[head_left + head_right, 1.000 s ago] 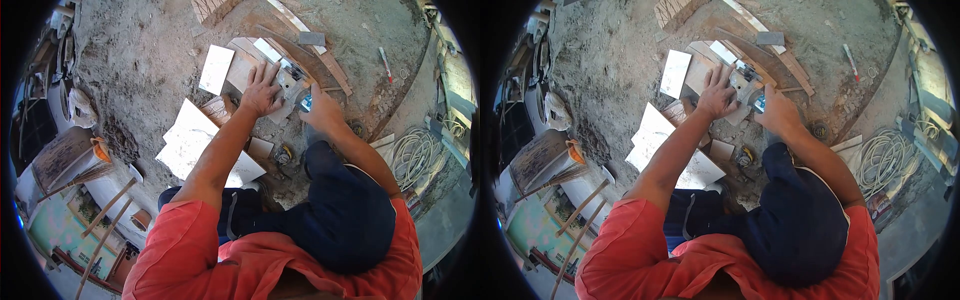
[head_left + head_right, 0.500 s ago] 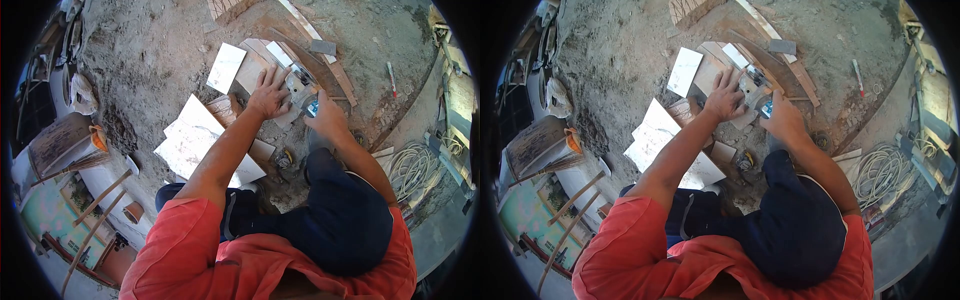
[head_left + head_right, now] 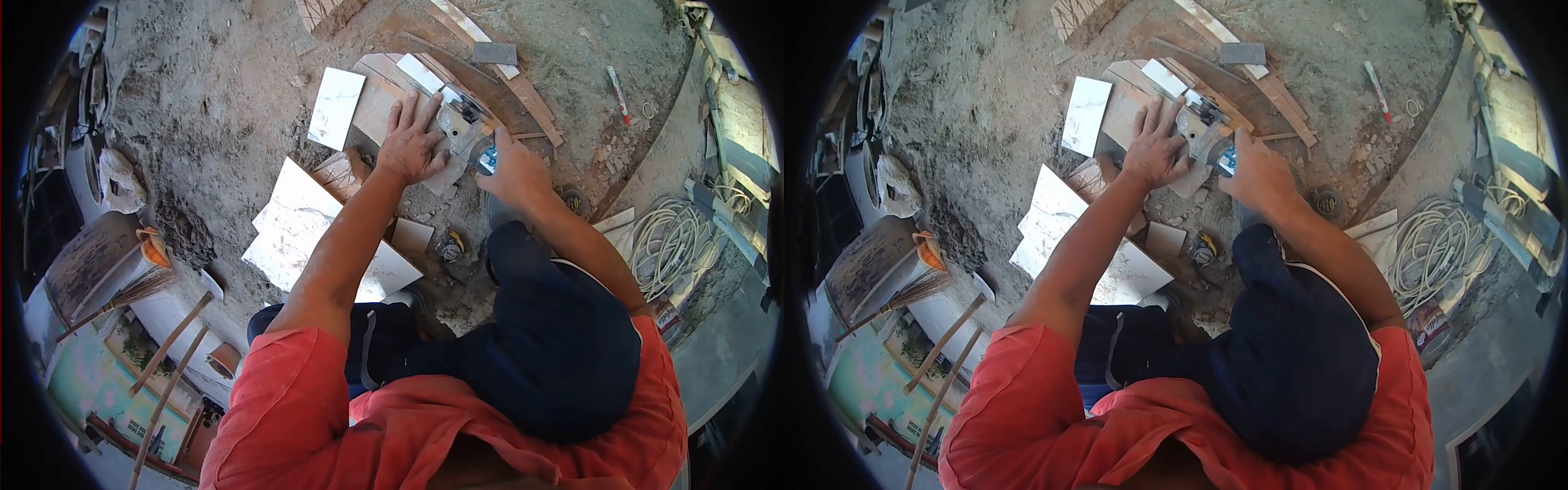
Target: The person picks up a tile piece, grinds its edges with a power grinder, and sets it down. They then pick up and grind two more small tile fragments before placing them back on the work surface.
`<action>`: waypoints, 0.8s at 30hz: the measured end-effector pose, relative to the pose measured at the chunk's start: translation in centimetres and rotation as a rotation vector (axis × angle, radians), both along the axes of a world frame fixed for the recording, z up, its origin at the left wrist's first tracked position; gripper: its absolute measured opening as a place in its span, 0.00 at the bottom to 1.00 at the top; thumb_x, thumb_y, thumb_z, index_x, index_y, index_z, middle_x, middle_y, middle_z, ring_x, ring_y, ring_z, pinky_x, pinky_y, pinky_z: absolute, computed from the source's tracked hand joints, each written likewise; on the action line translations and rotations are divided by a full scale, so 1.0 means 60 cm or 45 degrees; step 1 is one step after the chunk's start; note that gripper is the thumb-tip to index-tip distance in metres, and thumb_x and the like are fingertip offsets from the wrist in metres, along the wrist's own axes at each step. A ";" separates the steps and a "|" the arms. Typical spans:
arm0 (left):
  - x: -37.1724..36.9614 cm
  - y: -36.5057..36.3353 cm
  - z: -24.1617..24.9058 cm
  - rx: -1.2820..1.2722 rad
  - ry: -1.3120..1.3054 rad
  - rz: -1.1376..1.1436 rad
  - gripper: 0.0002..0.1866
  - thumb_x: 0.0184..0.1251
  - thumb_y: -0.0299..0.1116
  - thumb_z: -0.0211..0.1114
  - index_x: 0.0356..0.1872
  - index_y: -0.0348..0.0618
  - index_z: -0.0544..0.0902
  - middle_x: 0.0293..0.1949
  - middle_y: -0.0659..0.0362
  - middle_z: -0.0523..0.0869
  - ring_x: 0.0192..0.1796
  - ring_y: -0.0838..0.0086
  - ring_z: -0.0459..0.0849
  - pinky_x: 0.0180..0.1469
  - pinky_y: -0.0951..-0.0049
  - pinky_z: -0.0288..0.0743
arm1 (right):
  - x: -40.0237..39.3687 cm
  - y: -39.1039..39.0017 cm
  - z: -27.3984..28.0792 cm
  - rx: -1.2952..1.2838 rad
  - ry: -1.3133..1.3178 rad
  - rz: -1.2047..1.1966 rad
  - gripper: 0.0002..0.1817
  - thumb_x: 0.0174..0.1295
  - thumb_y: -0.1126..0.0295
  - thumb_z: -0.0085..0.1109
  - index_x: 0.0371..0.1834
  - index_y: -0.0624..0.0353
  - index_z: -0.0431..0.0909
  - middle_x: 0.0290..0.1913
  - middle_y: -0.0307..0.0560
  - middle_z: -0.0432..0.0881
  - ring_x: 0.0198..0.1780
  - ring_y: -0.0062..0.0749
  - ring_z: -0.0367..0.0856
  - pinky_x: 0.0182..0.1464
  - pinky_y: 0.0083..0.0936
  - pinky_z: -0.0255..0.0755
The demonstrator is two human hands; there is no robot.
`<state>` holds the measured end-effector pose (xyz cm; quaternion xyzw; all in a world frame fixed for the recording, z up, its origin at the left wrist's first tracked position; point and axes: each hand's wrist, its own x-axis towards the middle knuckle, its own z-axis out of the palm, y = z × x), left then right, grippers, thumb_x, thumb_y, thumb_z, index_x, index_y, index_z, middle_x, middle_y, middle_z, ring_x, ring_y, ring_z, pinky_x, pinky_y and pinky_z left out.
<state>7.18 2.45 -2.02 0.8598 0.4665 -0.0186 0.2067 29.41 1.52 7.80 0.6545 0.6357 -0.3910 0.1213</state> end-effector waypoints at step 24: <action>0.002 -0.004 -0.019 0.132 -0.232 0.055 0.20 0.57 0.51 0.62 0.32 0.43 0.84 0.83 0.51 0.55 0.82 0.37 0.48 0.77 0.33 0.43 | 0.020 -0.019 0.008 0.036 0.046 0.019 0.33 0.54 0.62 0.73 0.58 0.63 0.66 0.52 0.64 0.82 0.54 0.61 0.84 0.56 0.47 0.78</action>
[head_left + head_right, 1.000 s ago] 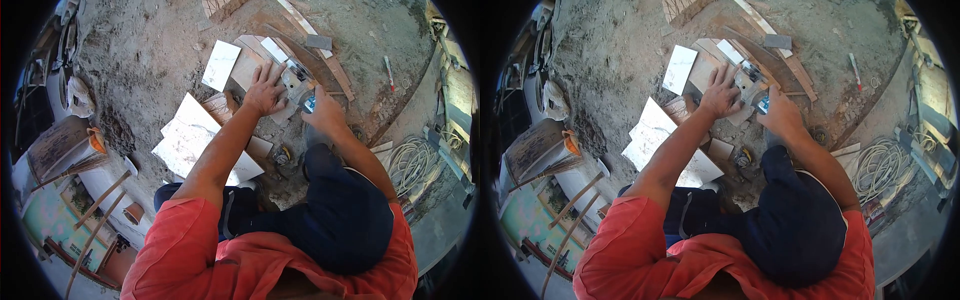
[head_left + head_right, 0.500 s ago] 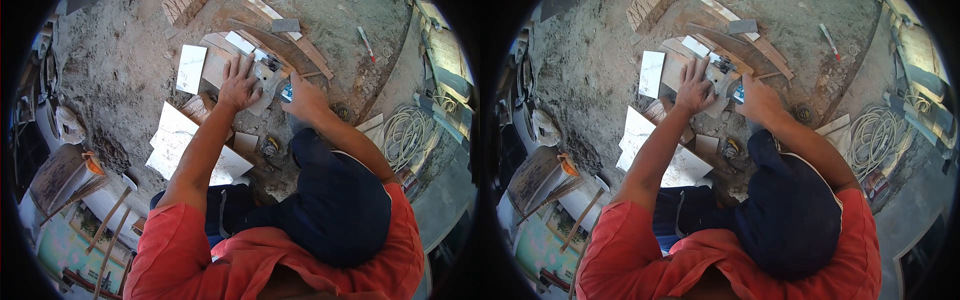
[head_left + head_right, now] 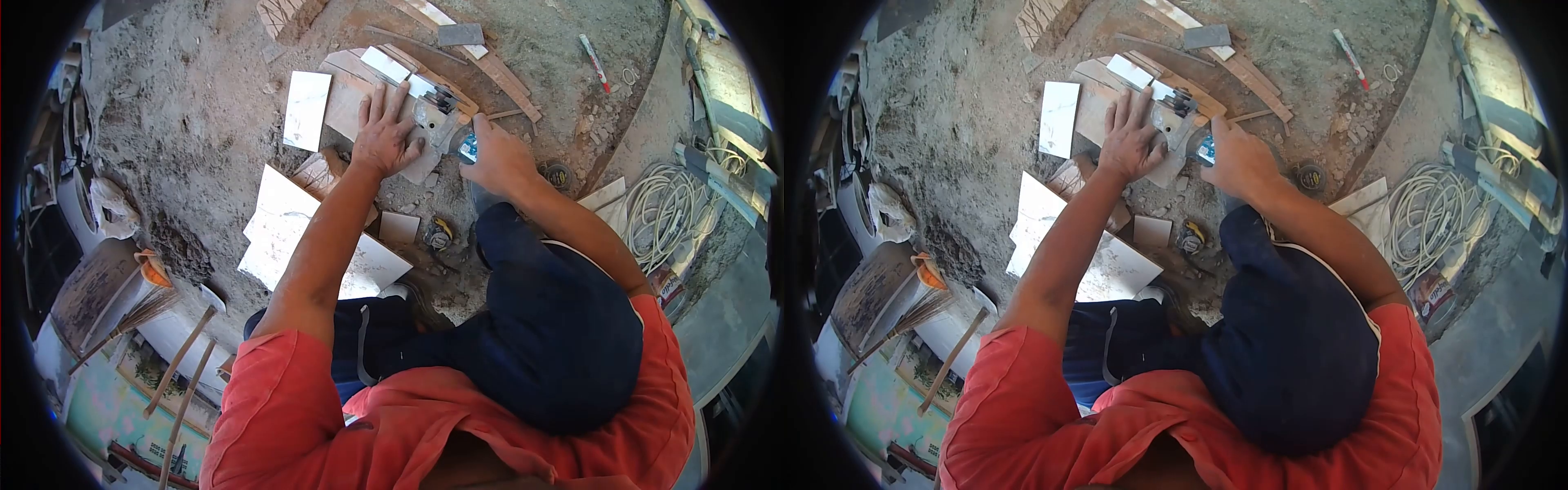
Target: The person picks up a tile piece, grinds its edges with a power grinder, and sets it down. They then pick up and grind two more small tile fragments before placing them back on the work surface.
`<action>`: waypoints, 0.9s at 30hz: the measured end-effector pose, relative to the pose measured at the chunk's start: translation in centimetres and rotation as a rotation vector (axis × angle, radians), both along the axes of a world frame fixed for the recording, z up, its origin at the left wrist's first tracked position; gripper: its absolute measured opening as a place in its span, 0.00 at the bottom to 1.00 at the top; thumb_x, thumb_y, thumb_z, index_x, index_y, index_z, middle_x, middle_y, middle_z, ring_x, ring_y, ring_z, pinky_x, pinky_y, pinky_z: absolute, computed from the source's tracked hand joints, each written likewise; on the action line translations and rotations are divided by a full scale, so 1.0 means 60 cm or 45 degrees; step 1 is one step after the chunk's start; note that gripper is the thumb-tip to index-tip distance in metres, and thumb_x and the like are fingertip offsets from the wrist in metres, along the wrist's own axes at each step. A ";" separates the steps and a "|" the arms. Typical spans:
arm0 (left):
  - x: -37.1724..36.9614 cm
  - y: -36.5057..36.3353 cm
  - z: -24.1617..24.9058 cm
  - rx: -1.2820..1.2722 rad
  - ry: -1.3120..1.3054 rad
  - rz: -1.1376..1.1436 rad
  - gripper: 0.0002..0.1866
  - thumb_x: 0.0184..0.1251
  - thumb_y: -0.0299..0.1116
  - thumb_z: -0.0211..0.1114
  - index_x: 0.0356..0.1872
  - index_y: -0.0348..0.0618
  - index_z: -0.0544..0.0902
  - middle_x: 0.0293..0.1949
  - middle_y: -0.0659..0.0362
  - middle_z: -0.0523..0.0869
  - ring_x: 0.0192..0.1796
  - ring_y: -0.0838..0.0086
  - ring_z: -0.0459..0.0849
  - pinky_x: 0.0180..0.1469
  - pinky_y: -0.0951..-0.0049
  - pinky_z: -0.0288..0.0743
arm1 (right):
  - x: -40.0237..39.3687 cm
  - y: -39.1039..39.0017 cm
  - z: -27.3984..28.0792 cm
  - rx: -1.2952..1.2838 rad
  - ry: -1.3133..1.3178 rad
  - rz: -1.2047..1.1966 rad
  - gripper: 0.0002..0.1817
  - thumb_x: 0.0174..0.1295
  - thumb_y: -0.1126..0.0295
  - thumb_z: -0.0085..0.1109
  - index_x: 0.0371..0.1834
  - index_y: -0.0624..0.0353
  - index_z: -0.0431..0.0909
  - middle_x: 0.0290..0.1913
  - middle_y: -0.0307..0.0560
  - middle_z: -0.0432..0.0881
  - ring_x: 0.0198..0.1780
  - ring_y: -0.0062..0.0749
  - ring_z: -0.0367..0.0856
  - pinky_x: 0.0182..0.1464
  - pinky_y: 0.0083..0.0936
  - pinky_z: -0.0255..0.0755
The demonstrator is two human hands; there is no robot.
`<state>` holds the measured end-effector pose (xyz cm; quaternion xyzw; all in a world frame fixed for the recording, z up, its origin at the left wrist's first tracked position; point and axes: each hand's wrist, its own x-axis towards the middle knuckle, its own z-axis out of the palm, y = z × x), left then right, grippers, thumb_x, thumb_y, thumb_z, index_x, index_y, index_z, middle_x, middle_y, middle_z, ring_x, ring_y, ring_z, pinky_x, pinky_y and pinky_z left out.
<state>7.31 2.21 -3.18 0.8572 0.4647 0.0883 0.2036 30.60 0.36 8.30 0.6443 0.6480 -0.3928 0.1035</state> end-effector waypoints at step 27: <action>0.000 -0.001 -0.003 0.036 0.005 -0.008 0.22 0.61 0.55 0.61 0.40 0.45 0.84 0.83 0.51 0.54 0.82 0.37 0.49 0.77 0.34 0.44 | 0.010 -0.009 -0.010 -0.001 -0.034 0.009 0.35 0.53 0.61 0.74 0.59 0.63 0.65 0.50 0.65 0.83 0.53 0.62 0.84 0.55 0.48 0.79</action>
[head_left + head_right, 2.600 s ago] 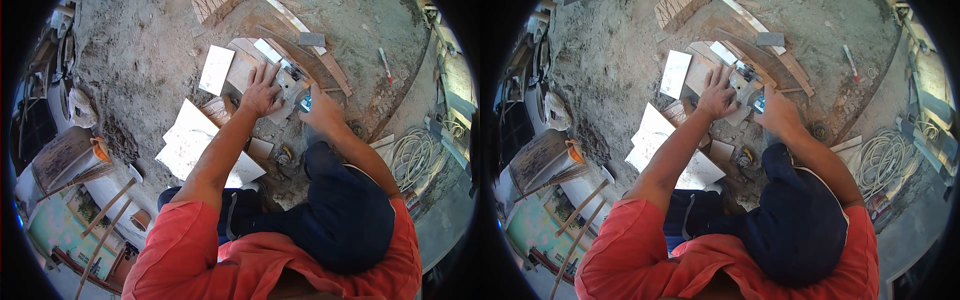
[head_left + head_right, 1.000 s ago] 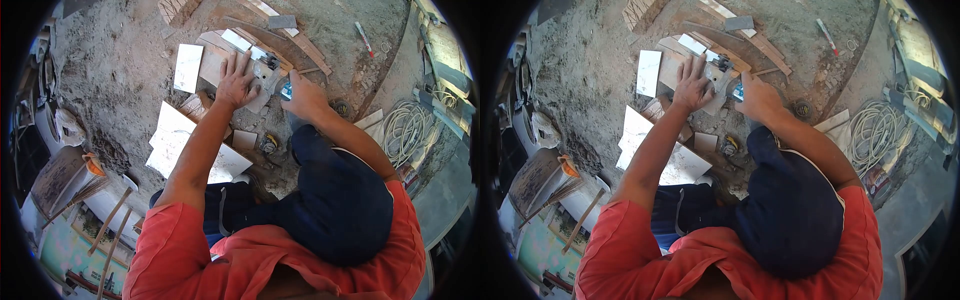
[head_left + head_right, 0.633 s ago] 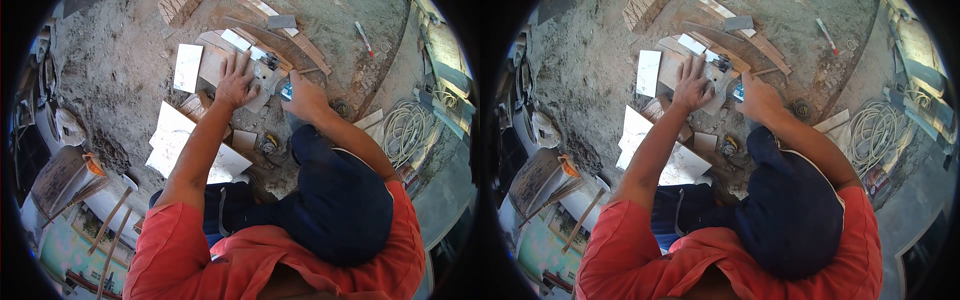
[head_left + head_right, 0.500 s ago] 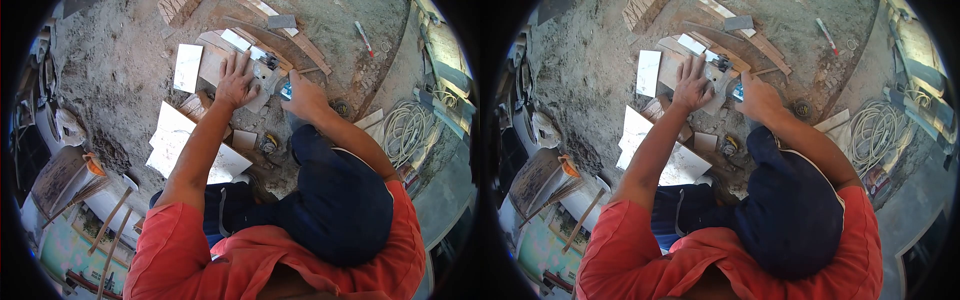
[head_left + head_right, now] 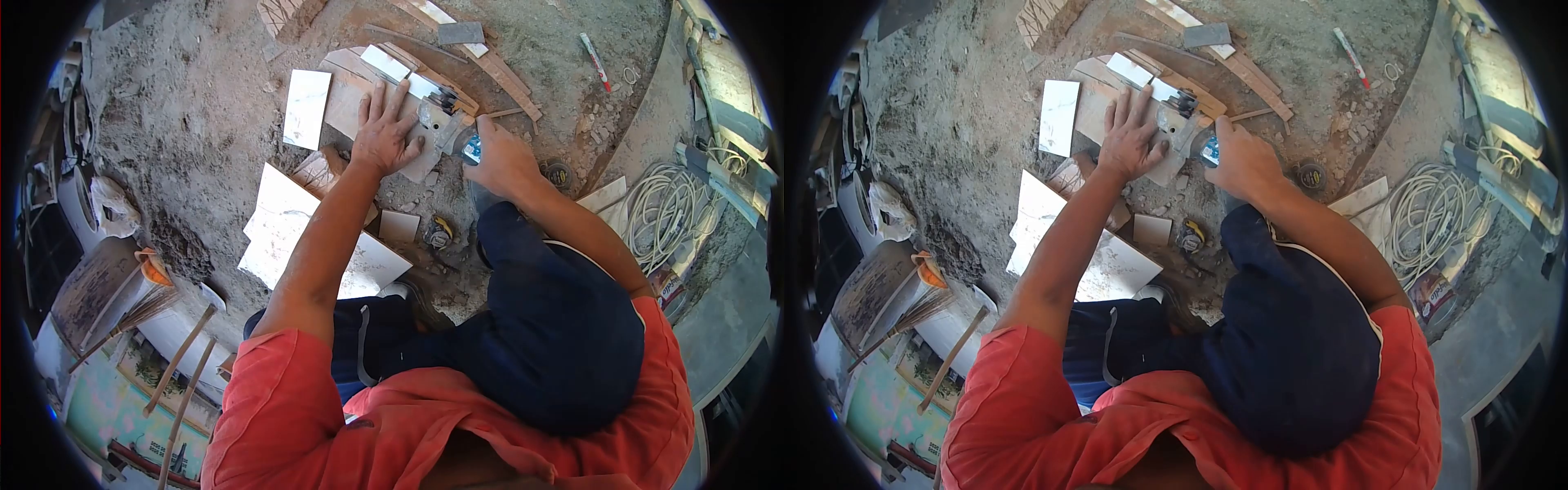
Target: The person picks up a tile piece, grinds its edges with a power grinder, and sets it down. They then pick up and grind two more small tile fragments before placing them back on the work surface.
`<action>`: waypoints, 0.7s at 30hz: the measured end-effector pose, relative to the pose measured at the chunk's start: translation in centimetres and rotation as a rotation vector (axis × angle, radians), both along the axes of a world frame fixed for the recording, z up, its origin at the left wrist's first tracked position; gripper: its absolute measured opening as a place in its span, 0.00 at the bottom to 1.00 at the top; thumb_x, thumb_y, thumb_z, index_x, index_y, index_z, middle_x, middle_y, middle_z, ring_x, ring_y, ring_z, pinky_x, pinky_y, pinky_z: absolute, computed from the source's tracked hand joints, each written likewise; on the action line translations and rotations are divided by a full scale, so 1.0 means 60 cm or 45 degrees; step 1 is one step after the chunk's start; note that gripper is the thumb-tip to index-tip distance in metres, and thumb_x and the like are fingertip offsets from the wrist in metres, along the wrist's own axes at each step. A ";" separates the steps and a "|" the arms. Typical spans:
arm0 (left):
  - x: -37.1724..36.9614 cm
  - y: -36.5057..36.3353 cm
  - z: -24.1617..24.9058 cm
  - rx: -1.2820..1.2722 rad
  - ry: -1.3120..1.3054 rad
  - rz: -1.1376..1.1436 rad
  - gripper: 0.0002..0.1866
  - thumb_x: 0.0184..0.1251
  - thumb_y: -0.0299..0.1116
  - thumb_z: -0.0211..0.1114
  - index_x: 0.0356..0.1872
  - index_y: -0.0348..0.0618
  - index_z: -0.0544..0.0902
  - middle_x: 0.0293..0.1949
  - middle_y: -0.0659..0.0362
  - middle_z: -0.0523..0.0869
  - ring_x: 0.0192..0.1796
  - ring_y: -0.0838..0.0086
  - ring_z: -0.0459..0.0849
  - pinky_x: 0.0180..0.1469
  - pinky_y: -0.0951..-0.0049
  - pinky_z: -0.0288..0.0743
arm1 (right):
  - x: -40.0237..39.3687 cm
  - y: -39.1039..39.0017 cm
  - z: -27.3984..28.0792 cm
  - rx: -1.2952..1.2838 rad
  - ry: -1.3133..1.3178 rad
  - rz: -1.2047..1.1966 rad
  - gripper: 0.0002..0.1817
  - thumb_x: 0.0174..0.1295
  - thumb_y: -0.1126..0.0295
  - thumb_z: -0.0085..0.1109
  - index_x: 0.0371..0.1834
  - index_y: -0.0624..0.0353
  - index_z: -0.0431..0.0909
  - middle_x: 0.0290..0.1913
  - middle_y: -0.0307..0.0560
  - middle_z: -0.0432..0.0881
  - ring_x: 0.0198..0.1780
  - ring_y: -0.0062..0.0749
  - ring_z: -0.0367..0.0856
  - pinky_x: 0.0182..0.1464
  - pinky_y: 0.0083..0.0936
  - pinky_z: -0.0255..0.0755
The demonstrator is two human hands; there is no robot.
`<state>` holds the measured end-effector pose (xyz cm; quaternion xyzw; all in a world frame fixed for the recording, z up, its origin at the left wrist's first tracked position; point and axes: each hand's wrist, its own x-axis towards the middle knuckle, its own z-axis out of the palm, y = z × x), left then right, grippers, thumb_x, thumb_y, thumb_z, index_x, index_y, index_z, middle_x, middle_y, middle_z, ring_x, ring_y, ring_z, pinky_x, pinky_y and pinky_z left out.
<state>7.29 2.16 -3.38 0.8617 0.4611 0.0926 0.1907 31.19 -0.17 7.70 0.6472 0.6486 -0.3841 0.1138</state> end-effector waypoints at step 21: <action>-0.001 0.002 0.002 -0.065 0.114 -0.024 0.21 0.61 0.56 0.61 0.37 0.50 0.89 0.83 0.53 0.54 0.82 0.36 0.48 0.78 0.33 0.41 | -0.002 0.000 -0.020 0.086 0.119 -0.007 0.36 0.50 0.61 0.74 0.57 0.65 0.65 0.49 0.66 0.83 0.52 0.63 0.84 0.54 0.50 0.78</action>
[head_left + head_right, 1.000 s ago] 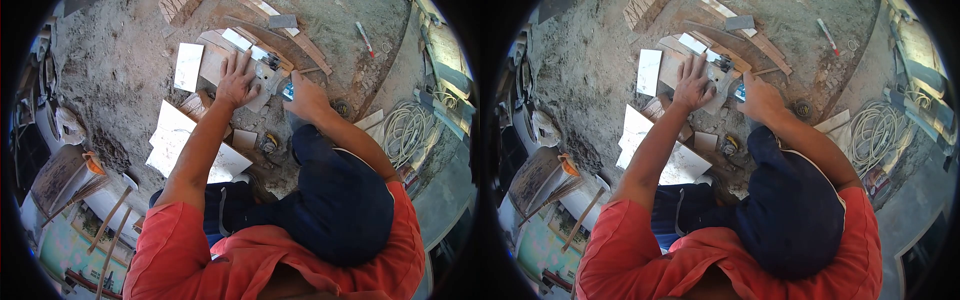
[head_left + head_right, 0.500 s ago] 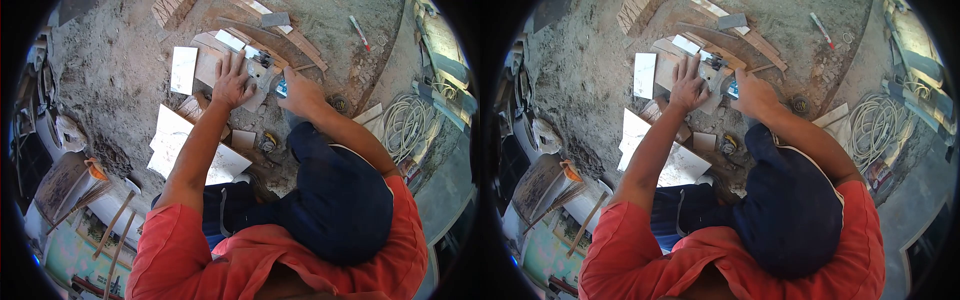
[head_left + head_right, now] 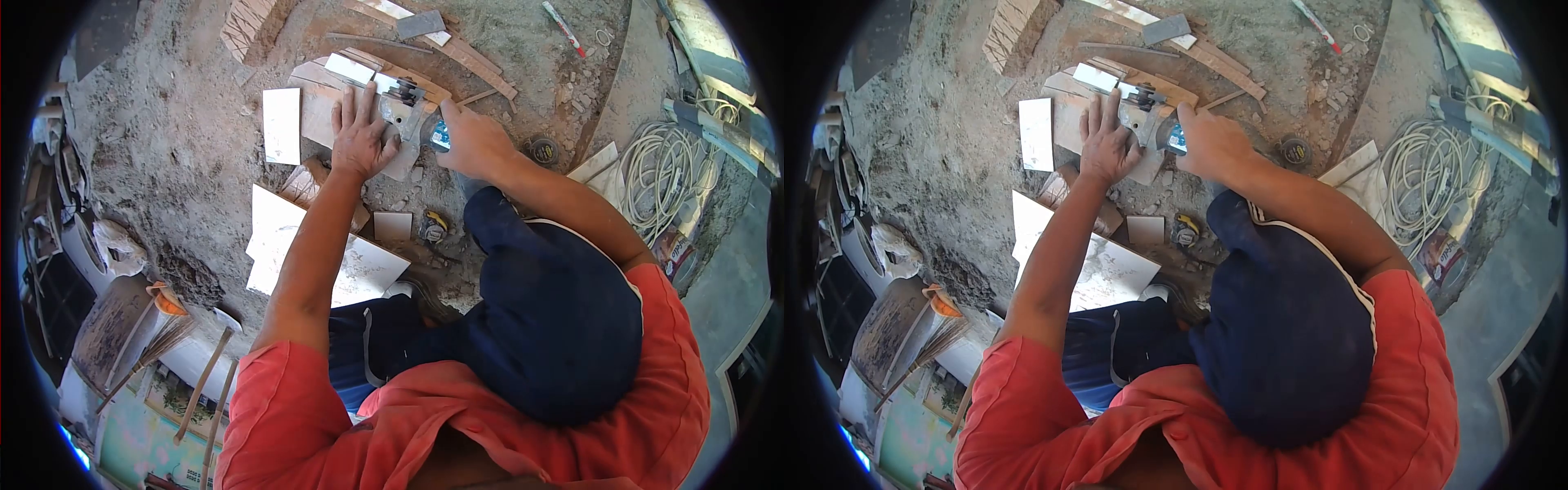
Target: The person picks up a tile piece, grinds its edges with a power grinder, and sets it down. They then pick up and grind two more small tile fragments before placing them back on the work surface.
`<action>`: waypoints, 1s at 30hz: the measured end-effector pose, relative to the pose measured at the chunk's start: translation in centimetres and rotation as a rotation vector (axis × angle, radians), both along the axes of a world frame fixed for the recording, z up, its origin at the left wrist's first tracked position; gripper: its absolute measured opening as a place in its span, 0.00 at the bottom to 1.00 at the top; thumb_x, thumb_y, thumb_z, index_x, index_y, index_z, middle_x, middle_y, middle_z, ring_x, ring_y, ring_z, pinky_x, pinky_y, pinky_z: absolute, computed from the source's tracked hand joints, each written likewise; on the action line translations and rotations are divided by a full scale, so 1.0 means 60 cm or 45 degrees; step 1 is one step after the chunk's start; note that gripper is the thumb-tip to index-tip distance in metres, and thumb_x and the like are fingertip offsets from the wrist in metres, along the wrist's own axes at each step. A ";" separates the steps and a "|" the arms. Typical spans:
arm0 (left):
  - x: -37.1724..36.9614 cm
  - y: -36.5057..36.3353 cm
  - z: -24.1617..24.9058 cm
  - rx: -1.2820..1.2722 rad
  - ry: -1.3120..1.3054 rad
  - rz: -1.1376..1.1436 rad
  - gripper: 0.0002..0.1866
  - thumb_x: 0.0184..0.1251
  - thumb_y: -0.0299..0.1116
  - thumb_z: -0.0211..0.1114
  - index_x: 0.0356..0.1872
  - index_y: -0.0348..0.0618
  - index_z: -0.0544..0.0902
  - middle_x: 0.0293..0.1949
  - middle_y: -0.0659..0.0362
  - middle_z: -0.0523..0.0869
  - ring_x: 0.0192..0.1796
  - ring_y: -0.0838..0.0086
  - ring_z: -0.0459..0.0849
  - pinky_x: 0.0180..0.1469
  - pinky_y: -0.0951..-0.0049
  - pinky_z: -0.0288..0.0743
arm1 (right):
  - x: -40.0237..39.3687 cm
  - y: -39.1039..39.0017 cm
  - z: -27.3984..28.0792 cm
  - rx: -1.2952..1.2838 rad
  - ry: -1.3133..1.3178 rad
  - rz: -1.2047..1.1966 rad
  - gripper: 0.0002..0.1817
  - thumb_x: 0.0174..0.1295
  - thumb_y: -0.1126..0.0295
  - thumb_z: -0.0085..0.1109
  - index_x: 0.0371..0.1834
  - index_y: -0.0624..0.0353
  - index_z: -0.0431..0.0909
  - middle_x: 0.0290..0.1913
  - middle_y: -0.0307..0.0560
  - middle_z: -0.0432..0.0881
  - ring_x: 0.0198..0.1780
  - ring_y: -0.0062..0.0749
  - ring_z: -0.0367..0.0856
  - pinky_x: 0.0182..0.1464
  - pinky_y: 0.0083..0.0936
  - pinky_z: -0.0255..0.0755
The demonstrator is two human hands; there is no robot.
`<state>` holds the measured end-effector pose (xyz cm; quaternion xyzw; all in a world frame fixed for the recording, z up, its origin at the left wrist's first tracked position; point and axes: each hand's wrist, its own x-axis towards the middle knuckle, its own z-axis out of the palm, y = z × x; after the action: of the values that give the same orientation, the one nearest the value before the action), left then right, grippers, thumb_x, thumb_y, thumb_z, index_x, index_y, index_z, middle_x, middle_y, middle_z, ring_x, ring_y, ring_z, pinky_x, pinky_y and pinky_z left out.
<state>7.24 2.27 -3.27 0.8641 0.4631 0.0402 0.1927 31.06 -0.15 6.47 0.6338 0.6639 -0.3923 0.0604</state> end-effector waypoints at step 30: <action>0.000 0.002 0.007 -0.006 0.036 0.012 0.21 0.57 0.54 0.61 0.36 0.49 0.88 0.83 0.53 0.54 0.82 0.37 0.48 0.77 0.32 0.44 | -0.012 0.015 0.003 -0.001 -0.040 0.046 0.38 0.50 0.61 0.74 0.60 0.65 0.64 0.47 0.68 0.84 0.50 0.64 0.84 0.52 0.51 0.78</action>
<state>7.23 2.38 -2.84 0.8621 0.4699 0.0277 0.1878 30.37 0.77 6.63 0.6278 0.6741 -0.3812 0.0782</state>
